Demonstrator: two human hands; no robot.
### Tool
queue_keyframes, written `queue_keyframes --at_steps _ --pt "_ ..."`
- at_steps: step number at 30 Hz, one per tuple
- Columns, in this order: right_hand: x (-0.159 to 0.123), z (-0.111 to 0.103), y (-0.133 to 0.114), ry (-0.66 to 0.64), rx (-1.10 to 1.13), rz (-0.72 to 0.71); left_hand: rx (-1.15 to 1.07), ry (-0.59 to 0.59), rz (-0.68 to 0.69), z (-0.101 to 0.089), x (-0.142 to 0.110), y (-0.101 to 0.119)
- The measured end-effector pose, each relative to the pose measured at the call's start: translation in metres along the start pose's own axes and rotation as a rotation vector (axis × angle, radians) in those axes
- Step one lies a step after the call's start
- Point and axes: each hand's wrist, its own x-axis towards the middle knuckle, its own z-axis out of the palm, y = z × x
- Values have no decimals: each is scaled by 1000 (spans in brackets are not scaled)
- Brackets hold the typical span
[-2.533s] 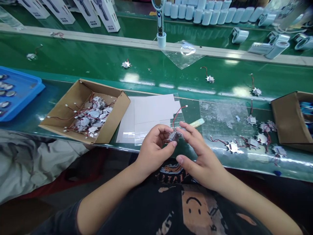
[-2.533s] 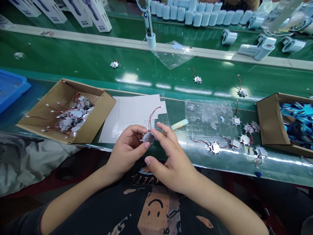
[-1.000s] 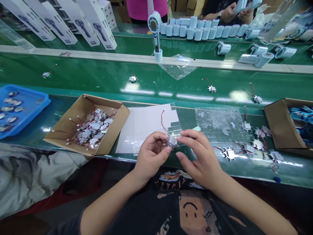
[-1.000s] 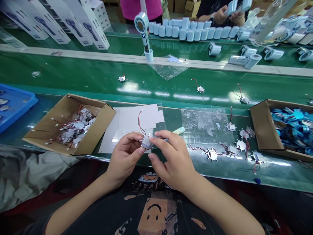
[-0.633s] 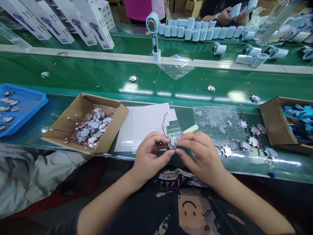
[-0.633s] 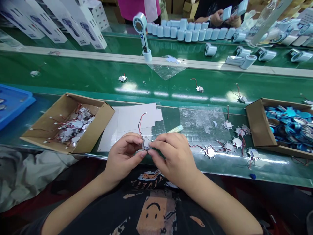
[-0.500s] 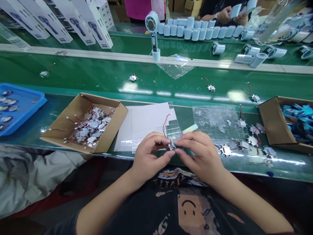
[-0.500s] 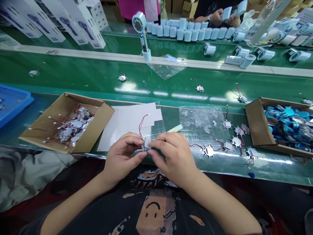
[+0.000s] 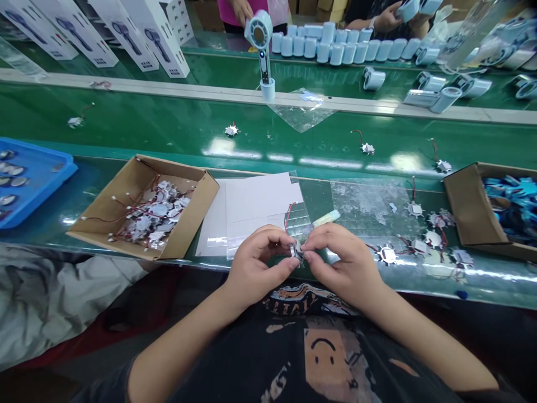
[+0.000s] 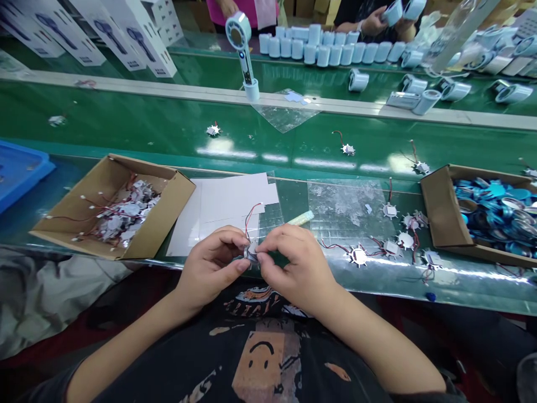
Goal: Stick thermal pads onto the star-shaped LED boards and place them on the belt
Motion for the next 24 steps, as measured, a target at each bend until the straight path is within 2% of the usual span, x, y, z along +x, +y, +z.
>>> queue_keyframes --at_steps 5,10,15,21,24 --pt "2 -1 5 -42 214 132 -216 11 -162 0 0 1" --pt "0 4 17 -80 537 273 -394 15 -234 0 -3 -4" --pt "-1 9 20 -16 786 377 -492 53 -294 0 -4 -7" --pt "-2 10 17 65 854 504 -511 88 -319 1 -5 -7" --pt "-3 11 17 111 840 515 -510 96 -314 1 -5 -9"
